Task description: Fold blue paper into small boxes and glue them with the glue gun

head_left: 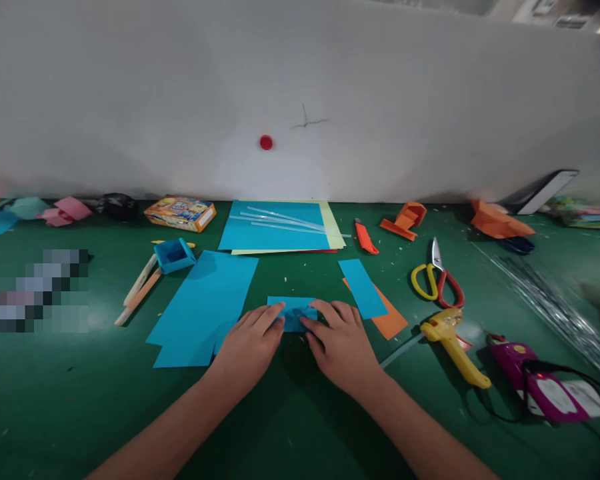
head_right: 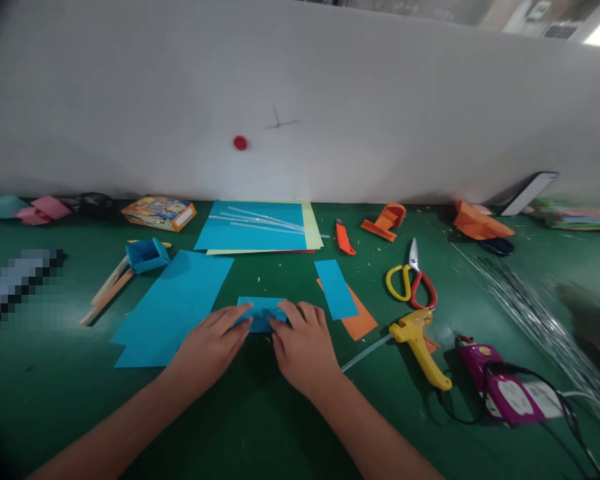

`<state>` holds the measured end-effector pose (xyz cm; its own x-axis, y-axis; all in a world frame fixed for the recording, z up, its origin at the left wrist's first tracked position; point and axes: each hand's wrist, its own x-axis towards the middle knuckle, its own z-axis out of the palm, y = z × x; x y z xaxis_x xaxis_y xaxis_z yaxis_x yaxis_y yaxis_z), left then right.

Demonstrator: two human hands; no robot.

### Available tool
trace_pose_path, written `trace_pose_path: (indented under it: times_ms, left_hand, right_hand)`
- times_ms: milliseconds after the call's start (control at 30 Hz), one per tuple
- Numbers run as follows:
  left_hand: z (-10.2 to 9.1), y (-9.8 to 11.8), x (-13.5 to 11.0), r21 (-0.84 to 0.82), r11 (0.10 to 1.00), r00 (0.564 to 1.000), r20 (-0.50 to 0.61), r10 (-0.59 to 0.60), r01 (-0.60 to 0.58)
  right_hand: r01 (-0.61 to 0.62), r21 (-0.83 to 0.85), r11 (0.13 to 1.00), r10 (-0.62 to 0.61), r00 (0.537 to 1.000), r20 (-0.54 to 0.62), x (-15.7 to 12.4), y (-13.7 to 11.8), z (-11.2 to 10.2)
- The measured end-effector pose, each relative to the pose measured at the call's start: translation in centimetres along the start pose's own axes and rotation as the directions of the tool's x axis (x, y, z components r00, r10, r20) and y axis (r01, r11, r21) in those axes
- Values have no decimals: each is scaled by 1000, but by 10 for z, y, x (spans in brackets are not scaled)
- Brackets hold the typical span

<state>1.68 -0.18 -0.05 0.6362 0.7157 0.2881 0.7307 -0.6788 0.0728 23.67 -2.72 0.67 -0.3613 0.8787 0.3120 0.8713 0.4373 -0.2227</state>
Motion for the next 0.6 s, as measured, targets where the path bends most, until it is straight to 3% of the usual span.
trace_pose_path:
  times_ms: [133,300,600]
  left_hand:
    - [6,8,-6,9,996,996,22,84,-84]
    - [9,22,-13,-19,997,997,17,74,-74]
    - [7,18,-17,-65,994,988,117,100,-93]
  right_hand:
    - [62,-8,998,-62,997,50,0,-4,6]
    - [94,-29,995,-92,994,66,-4,-2,9]
    - [-48,-100,994,63,986,154,-17,-15,-7]
